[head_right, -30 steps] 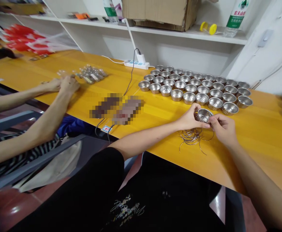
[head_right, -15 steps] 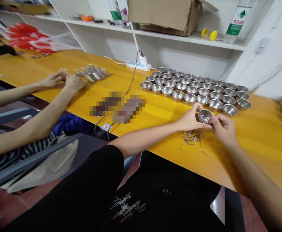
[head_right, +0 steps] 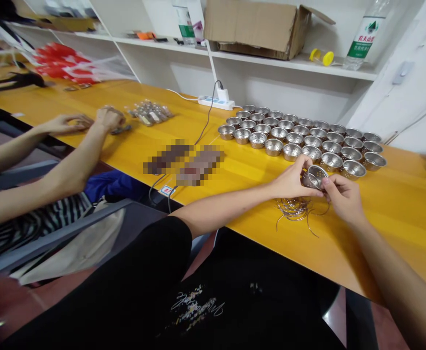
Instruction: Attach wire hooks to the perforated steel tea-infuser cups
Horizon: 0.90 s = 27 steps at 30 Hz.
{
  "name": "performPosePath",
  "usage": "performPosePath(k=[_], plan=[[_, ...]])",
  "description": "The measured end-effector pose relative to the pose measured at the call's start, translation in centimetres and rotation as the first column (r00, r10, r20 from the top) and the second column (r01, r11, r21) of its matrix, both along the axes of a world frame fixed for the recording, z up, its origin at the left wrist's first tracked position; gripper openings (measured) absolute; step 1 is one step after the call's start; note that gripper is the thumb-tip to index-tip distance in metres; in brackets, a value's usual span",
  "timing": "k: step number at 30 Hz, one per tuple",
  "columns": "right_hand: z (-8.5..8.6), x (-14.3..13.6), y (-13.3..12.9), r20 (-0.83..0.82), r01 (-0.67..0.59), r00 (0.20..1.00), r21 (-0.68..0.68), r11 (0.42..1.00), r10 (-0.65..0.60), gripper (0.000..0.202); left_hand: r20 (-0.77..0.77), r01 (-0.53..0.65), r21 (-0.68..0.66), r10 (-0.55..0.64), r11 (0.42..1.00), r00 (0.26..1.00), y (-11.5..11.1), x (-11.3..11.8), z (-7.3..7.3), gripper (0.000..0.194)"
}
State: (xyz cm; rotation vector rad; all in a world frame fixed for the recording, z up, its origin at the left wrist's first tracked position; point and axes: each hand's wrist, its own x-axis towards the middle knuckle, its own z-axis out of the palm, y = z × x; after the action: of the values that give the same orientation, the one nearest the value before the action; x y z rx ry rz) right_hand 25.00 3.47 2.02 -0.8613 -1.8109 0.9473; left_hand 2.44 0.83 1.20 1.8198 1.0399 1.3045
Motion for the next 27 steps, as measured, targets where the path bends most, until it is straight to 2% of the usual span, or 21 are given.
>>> performPosePath(k=[6, 19, 27], plan=[[-0.2, 0.4, 0.4, 0.012, -0.001, 1.000, 0.011, 1.000, 0.001, 0.065, 0.058, 0.067, -0.022, -0.066, 0.998, 0.996, -0.2, 0.0, 0.2, 0.089], [0.1, -0.4, 0.0, 0.085, -0.004, 0.996, -0.001, 1.000, 0.004, 0.064, -0.122, 0.046, 0.009, -0.045, 0.999, 0.991, -0.5, -0.5, 0.3, 0.093], [-0.1, -0.8, 0.1, 0.033, -0.027, 0.999, -0.025, 0.999, 0.028, 0.070, -0.163, 0.041, 0.020, -0.037, 0.999, 0.986, -0.5, -0.5, 0.5, 0.086]])
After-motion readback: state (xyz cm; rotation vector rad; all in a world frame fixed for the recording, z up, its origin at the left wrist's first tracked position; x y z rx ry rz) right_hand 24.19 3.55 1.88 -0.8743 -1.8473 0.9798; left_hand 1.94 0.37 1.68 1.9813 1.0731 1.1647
